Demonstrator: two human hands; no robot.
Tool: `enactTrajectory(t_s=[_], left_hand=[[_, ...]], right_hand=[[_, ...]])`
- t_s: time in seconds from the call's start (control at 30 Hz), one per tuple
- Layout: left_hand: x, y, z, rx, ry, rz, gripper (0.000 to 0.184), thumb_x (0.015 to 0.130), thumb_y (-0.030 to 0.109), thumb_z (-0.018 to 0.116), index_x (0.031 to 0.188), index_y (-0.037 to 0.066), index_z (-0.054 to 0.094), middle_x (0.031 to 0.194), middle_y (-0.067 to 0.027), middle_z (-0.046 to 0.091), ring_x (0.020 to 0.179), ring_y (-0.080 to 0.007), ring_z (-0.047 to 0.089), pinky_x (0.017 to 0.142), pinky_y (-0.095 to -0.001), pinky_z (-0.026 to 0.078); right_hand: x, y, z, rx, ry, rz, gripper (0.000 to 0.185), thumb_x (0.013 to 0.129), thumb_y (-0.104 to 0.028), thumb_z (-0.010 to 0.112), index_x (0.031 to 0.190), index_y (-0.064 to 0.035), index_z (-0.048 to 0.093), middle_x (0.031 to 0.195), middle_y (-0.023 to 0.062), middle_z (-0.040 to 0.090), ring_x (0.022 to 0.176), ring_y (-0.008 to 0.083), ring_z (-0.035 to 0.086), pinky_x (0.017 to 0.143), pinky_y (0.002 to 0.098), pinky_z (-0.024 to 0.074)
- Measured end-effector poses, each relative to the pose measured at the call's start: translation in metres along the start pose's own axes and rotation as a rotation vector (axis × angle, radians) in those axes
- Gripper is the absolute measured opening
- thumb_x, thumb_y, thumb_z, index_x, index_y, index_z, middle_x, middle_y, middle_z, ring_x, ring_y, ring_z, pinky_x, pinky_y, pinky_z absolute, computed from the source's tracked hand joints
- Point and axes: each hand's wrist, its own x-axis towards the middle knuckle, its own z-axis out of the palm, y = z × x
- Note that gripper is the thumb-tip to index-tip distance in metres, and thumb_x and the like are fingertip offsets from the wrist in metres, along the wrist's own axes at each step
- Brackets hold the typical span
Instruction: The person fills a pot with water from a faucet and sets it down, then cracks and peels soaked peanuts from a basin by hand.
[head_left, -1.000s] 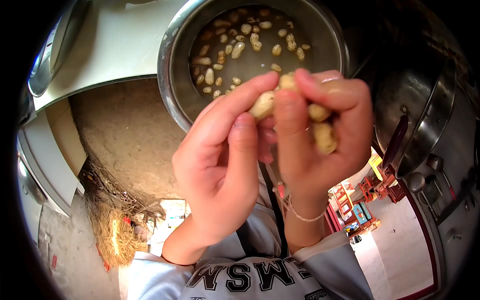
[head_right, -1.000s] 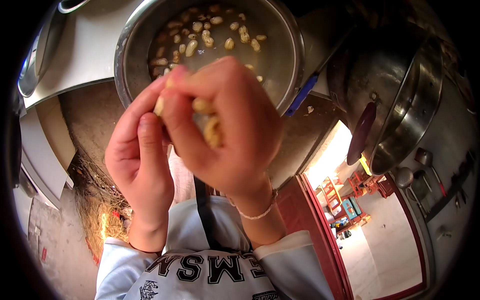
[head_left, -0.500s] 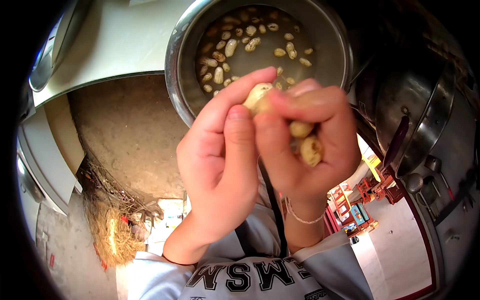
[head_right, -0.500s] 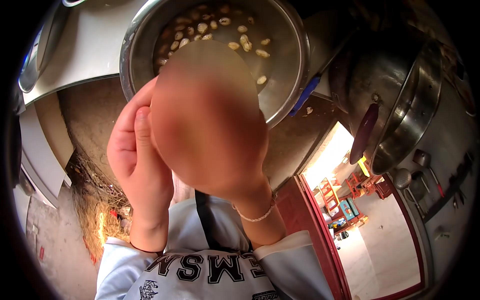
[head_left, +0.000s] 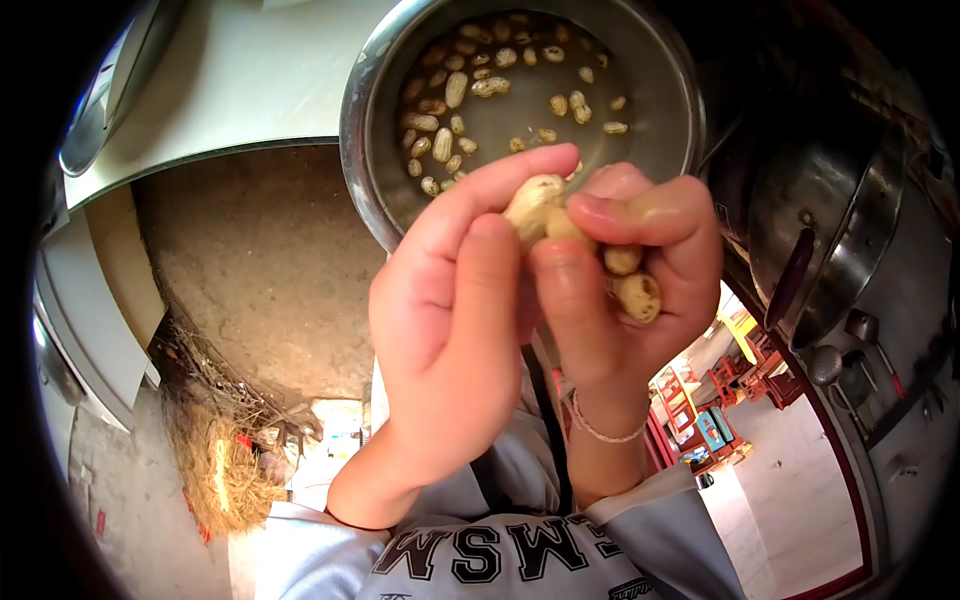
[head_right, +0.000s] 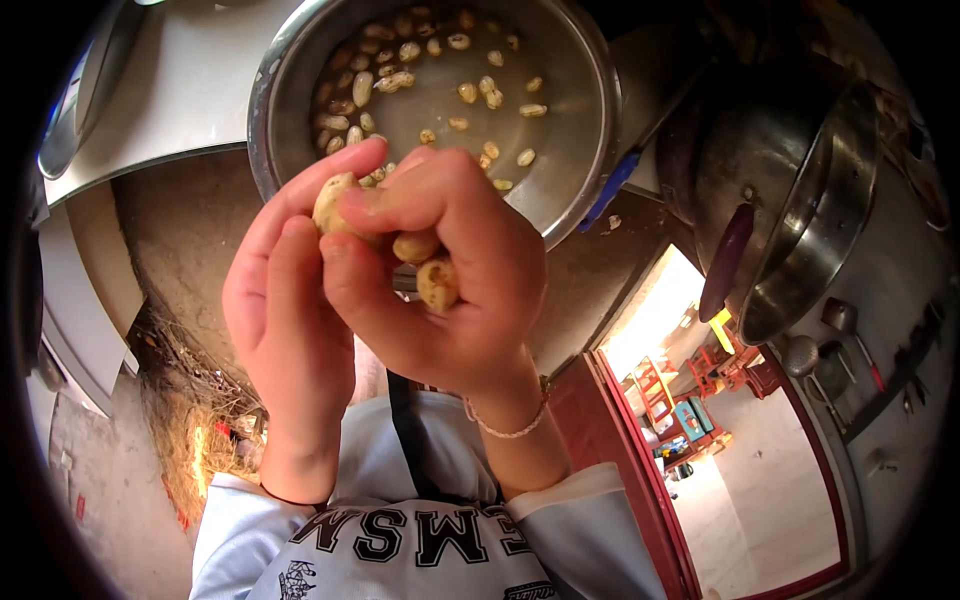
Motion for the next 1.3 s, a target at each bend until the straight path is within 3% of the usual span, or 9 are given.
enactTrajectory(t_s=[0.2,0.37,0.57,0.7,0.93,1.1,1.13,1.23,1.3], left_hand=[[0.0,-0.006,-0.002,0.036,-0.035,0.098,0.031,0.086,0.01,0.03,0.107,-0.007,0.046,0.097,-0.0085,0.054,0.08,-0.0087,0.051,0.07,-0.0174,0.039],[0.0,-0.012,-0.003,0.062,-0.065,0.176,0.03,0.087,0.011,0.029,0.105,-0.006,0.046,0.097,-0.0086,0.053,0.088,-0.0119,0.051,0.075,-0.0191,0.039],[0.004,-0.01,0.003,0.272,-0.029,0.329,0.031,0.088,0.014,0.028,0.105,-0.005,0.046,0.095,-0.0073,0.053,0.078,-0.0084,0.05,0.068,-0.0174,0.04],[0.0,-0.005,0.005,-0.022,-0.064,0.053,0.033,0.089,0.016,0.028,0.106,-0.005,0.046,0.089,-0.0057,0.054,0.069,-0.0078,0.053,0.055,-0.0134,0.04],[0.002,-0.014,0.004,0.203,-0.054,0.265,0.033,0.09,0.017,0.029,0.109,-0.007,0.044,0.103,-0.01,0.051,0.091,-0.0136,0.05,0.079,-0.0222,0.039],[-0.003,-0.019,0.006,0.263,-0.036,0.312,0.032,0.09,0.016,0.03,0.109,-0.006,0.044,0.104,-0.0109,0.051,0.092,-0.0136,0.049,0.08,-0.0228,0.039],[-0.005,-0.015,0.005,0.24,-0.04,0.18,0.032,0.09,0.016,0.031,0.109,-0.006,0.044,0.103,-0.0111,0.051,0.091,-0.0131,0.049,0.08,-0.0224,0.039],[-0.002,-0.015,0.003,0.161,-0.016,0.076,0.03,0.09,0.015,0.035,0.11,-0.006,0.044,0.105,-0.0119,0.051,0.092,-0.0132,0.05,0.08,-0.0224,0.04],[-0.001,-0.018,0.002,0.189,-0.026,0.192,0.031,0.089,0.012,0.037,0.113,-0.007,0.043,0.109,-0.0129,0.051,0.095,-0.0149,0.05,0.083,-0.0234,0.039]], right_hand=[[0.002,-0.006,0.007,-0.189,0.001,0.004,0.016,0.07,0.003,0.058,0.078,-0.0024,0.045,0.064,0.0024,0.046,0.057,0.0055,0.037,0.053,0.0164,0.0299],[0.006,-0.001,-0.002,0.093,-0.115,0.062,0.017,0.07,0.004,0.057,0.075,-0.0032,0.042,0.062,0.0004,0.042,0.056,0.0044,0.033,0.052,0.0162,0.0281],[0.008,-0.006,0.0,0.038,0.001,0.128,0.013,0.075,-0.004,0.054,0.078,-0.0022,0.041,0.063,0.0,0.04,0.057,0.0041,0.033,0.052,0.0162,0.0281],[0.008,-0.005,-0.004,0.381,0.021,0.252,0.013,0.077,-0.006,0.053,0.082,-0.0012,0.042,0.064,0.0031,0.043,0.055,0.0062,0.04,0.048,0.0163,0.0327],[0.0,0.002,-0.006,-0.037,0.045,0.098,0.015,0.075,-0.005,0.058,0.08,-0.0017,0.043,0.064,0.0017,0.044,0.055,0.0039,0.035,0.049,0.0156,0.0289],[0.007,0.0,-0.002,-0.153,0.051,0.006,0.011,0.076,0.002,0.054,0.08,-0.0012,0.044,0.066,0.0017,0.044,0.057,0.003,0.033,0.051,0.0161,0.0282],[0.01,0.01,-0.006,-0.105,0.088,-0.059,0.012,0.076,0.0,0.056,0.085,-0.0001,0.048,0.065,0.0045,0.048,0.054,0.0056,0.045,0.046,0.017,0.0356],[0.005,-0.003,-0.007,0.344,0.154,0.208,0.011,0.075,0.002,0.055,0.083,0.0002,0.049,0.064,0.0031,0.048,0.055,0.0061,0.043,0.046,0.0172,0.0333],[0.004,0.002,-0.007,0.269,0.149,0.133,0.009,0.074,0.002,0.056,0.081,0.0003,0.05,0.064,0.0033,0.048,0.053,0.0065,0.042,0.046,0.0178,0.0325]])
